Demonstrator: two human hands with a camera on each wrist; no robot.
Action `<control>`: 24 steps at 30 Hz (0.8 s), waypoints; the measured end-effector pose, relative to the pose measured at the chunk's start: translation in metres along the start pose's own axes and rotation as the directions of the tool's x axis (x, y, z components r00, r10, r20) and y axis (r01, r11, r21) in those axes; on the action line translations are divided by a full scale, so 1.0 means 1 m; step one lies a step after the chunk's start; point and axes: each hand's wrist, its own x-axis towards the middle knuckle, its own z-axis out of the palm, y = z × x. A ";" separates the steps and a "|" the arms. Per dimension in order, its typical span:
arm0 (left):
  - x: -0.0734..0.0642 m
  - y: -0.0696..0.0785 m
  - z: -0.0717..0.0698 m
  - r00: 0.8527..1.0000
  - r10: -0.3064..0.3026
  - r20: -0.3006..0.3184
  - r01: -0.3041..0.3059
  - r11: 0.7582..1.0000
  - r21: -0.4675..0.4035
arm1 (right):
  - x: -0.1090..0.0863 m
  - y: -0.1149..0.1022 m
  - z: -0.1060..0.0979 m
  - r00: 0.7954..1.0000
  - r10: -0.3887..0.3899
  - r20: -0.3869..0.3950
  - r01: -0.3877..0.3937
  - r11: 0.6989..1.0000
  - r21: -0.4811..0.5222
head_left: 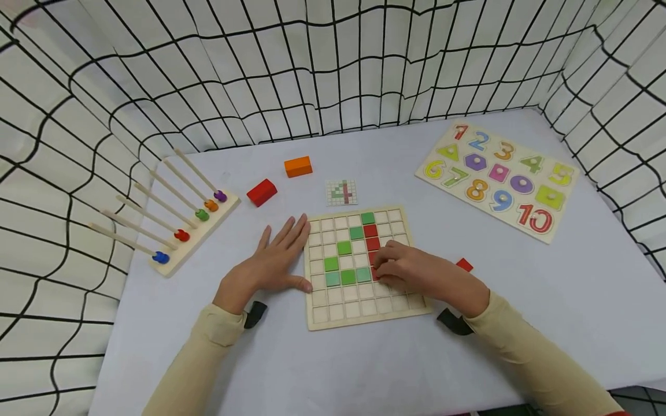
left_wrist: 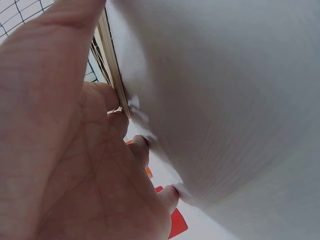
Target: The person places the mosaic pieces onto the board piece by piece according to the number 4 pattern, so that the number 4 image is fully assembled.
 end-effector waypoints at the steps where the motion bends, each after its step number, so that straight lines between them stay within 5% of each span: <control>1: 0.000 0.000 0.000 1.000 -0.001 0.002 0.001 1.000 -0.001 | -0.003 0.000 0.000 1.000 0.004 -0.003 -0.004 1.000 0.007; 12: -0.002 0.003 0.000 1.000 -0.002 -0.005 0.002 1.000 -0.003 | -0.035 0.005 -0.016 0.996 0.055 -0.069 -0.055 0.999 0.002; 24: -0.001 0.002 0.001 1.000 0.003 -0.012 -0.003 1.000 0.004 | -0.052 0.003 -0.039 0.977 0.197 0.079 -0.196 0.980 -0.017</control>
